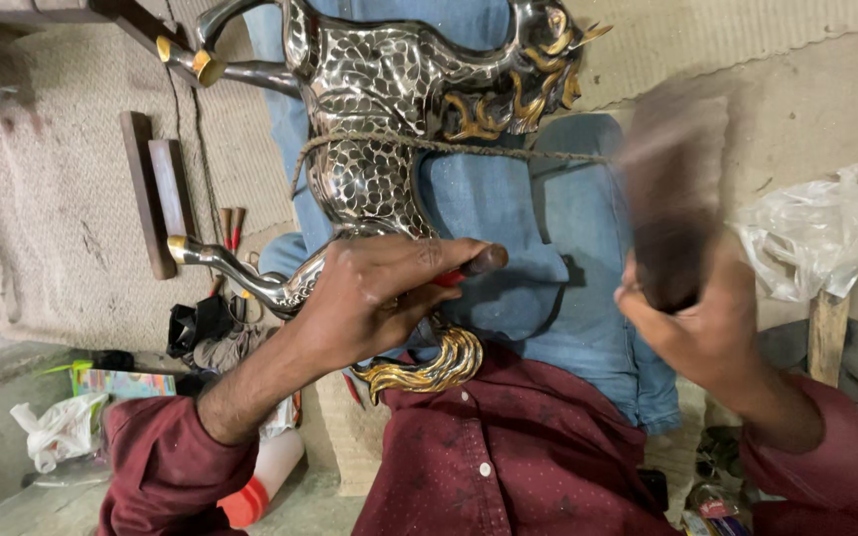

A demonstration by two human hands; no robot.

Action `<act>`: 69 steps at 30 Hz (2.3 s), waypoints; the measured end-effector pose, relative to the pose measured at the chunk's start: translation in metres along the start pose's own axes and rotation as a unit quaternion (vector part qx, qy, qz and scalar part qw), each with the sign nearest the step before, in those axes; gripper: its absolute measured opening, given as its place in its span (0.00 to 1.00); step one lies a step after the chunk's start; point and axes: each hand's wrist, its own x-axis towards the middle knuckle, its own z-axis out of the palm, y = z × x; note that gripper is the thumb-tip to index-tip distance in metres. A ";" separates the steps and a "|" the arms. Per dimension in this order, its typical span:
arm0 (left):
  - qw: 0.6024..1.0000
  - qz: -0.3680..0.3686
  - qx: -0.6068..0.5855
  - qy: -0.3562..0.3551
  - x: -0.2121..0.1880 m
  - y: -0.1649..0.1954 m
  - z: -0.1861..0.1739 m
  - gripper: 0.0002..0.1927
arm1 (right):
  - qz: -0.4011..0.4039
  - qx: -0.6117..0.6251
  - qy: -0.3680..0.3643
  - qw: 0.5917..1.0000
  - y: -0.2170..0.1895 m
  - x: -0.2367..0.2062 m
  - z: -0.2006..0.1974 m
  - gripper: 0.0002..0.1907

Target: The person sits on the floor with a large metal horse sculpture resting on their legs and works its surface. They hold a red-handled punch against the sculpture with one hand and strike it with a wooden mallet in the other hand, repositioning the punch repeatedly to work different spots on the figure's body.

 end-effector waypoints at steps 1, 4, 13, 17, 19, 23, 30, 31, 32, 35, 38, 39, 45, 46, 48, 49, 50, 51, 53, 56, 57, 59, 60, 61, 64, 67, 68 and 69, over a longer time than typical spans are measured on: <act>1.000 0.000 0.005 0.004 0.000 0.000 0.000 0.27 | -0.023 -0.033 0.002 0.999 0.000 0.001 0.000 0.28; 1.000 0.007 0.009 0.008 0.000 0.000 0.000 0.27 | -0.027 -0.007 -0.003 1.000 0.000 0.003 -0.001 0.38; 0.999 -0.036 0.003 -0.007 0.000 0.002 -0.002 0.28 | 0.019 0.120 0.004 0.993 -0.004 0.003 0.004 0.26; 1.000 0.006 0.009 0.006 0.000 0.000 -0.001 0.27 | -0.084 -0.057 0.016 0.995 -0.007 0.004 0.000 0.34; 1.000 0.004 0.009 0.008 -0.001 -0.002 -0.001 0.26 | -0.086 -0.059 0.022 0.994 -0.008 0.005 -0.001 0.40; 1.000 0.006 0.004 0.008 -0.004 -0.005 0.000 0.23 | -0.062 -0.083 0.006 0.995 -0.008 0.007 0.003 0.33; 1.000 0.018 -0.002 0.011 -0.004 -0.007 0.000 0.28 | -0.097 -0.134 0.015 0.986 -0.006 0.001 0.007 0.39; 1.000 0.017 -0.004 0.006 -0.004 -0.008 0.000 0.28 | -0.054 -0.109 0.015 0.992 -0.006 0.001 0.006 0.39; 1.000 0.016 -0.007 0.002 -0.004 -0.007 0.000 0.28 | -0.065 0.008 0.031 0.997 -0.007 0.001 0.006 0.36; 1.000 0.015 -0.017 -0.004 -0.003 -0.007 -0.002 0.28 | -0.107 0.084 0.036 0.990 -0.009 0.003 0.004 0.31; 0.999 0.025 -0.024 -0.005 -0.002 -0.008 -0.003 0.29 | -0.089 -0.124 -0.012 0.988 -0.013 0.004 0.002 0.34; 0.999 0.026 -0.027 -0.006 -0.002 -0.009 -0.003 0.29 | -0.031 -0.012 -0.018 0.999 -0.014 0.003 0.003 0.31; 0.999 0.033 -0.020 -0.006 -0.002 -0.008 -0.002 0.29 | -0.047 -0.046 0.016 0.998 -0.012 0.000 0.009 0.41; 0.999 0.030 -0.023 -0.010 -0.002 -0.008 -0.002 0.29 | 0.007 0.037 -0.001 0.999 -0.011 0.000 0.009 0.43; 0.999 0.023 -0.027 -0.016 -0.002 -0.008 -0.002 0.30 | -0.065 -0.083 0.010 0.994 -0.007 0.000 0.008 0.36; 0.999 0.021 -0.019 -0.018 -0.002 -0.008 -0.002 0.30 | -0.101 -0.143 0.016 0.984 -0.006 0.000 0.008 0.32; 1.000 0.020 -0.011 -0.021 -0.001 -0.008 -0.001 0.30 | -0.062 -0.096 0.003 0.993 -0.004 -0.001 0.009 0.34; 1.000 0.018 -0.003 -0.025 0.000 -0.008 -0.001 0.30 | -0.021 -0.049 -0.012 0.999 -0.002 -0.001 0.010 0.35; 0.999 0.024 -0.018 -0.029 0.000 -0.008 -0.002 0.31 | 0.000 -0.045 -0.014 0.999 0.002 -0.004 0.013 0.33; 0.999 0.028 -0.017 -0.029 0.000 -0.007 -0.003 0.32 | -0.055 -0.064 0.005 0.996 0.007 -0.007 0.020 0.31; 0.999 0.030 -0.012 -0.029 0.001 -0.007 -0.003 0.32 | -0.068 0.000 0.003 0.998 0.008 -0.008 0.023 0.37; 0.999 0.025 -0.018 -0.035 0.001 -0.007 -0.003 0.32 | -0.108 0.001 0.024 0.994 0.009 -0.010 0.026 0.41; 0.999 0.021 -0.023 -0.038 0.000 -0.006 -0.003 0.32 | -0.134 -0.061 0.046 0.988 0.008 -0.013 0.027 0.39; 0.999 0.021 -0.020 -0.036 0.001 -0.006 -0.002 0.31 | -0.162 -0.123 0.069 0.977 0.007 -0.014 0.028 0.37; 0.999 0.022 -0.014 -0.039 0.002 -0.007 -0.003 0.31 | 0.003 0.059 0.074 0.995 0.003 -0.019 0.028 0.40; 0.999 0.026 -0.013 -0.045 0.003 -0.007 -0.004 0.33 | 0.022 -0.093 0.041 0.995 0.002 -0.018 0.024 0.20; 0.999 0.029 -0.008 -0.045 0.003 -0.006 -0.004 0.32 | 0.031 -0.048 0.036 0.998 0.002 -0.018 0.022 0.20; 0.998 0.031 -0.005 -0.046 0.003 -0.006 -0.004 0.32 | 0.041 -0.002 0.031 0.999 0.002 -0.017 0.020 0.19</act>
